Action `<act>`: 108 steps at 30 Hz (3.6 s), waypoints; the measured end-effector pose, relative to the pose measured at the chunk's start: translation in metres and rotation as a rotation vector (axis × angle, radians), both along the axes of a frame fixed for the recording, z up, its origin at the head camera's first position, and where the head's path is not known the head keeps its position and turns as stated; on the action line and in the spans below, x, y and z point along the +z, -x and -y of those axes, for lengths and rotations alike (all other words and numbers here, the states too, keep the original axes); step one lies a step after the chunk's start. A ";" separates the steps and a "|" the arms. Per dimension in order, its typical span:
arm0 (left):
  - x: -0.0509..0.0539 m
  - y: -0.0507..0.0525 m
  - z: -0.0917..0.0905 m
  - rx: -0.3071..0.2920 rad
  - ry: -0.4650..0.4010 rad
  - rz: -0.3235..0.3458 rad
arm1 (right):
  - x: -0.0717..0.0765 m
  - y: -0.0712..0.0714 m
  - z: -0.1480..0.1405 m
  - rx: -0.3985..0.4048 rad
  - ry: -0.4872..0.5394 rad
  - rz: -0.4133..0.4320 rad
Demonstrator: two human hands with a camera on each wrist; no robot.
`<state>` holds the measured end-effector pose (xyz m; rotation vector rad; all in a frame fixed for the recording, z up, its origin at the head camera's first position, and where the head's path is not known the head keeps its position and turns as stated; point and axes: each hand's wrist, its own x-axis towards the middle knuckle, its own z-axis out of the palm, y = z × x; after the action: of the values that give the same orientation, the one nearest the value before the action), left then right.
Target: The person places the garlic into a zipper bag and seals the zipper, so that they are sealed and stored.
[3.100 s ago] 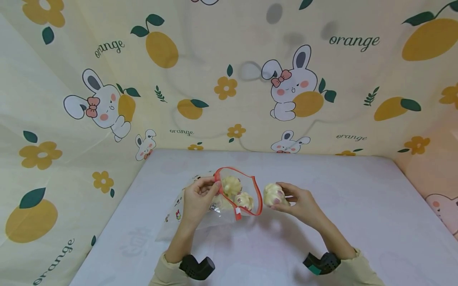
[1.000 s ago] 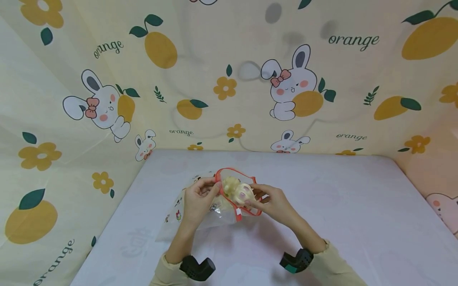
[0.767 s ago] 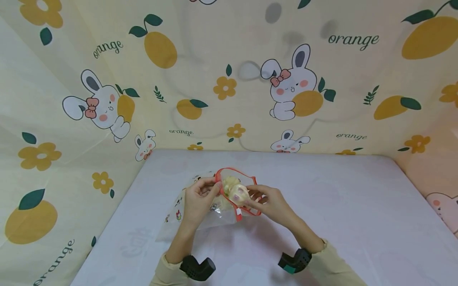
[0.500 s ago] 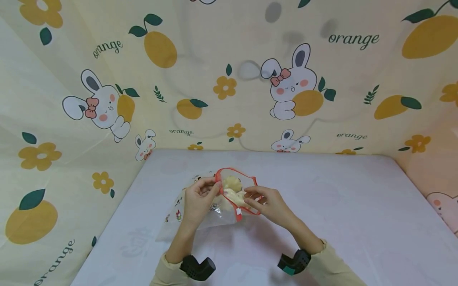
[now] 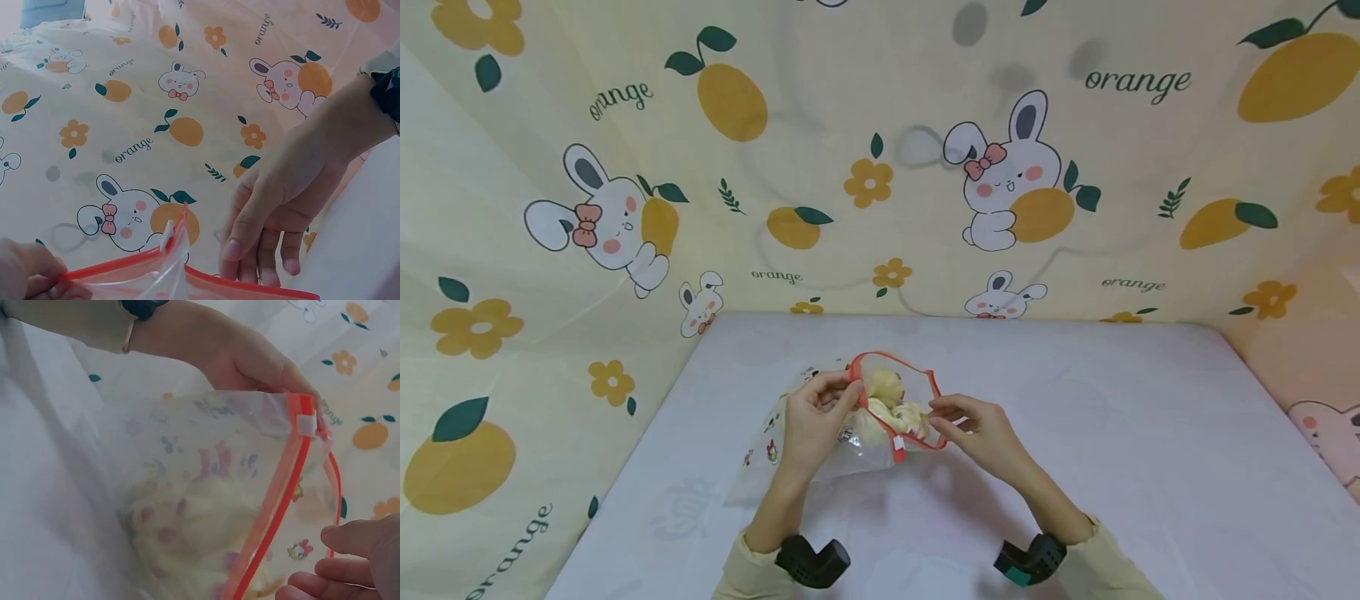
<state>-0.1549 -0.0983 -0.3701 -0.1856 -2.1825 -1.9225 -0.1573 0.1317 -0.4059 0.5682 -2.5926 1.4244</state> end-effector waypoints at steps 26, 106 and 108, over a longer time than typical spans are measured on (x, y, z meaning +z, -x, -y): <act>0.000 -0.001 -0.002 -0.008 -0.023 0.024 | -0.040 -0.001 -0.012 -0.216 0.179 0.294; -0.066 0.001 -0.063 -0.371 0.388 0.046 | -0.053 0.011 -0.014 -0.171 0.321 0.476; -0.067 0.001 -0.065 -0.367 0.396 0.035 | -0.054 0.012 -0.015 -0.166 0.308 0.468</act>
<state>-0.1563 -0.0329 -0.4374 -0.6646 -2.6853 -1.6313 -0.1693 0.1467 -0.4597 -0.0285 -2.5678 2.0401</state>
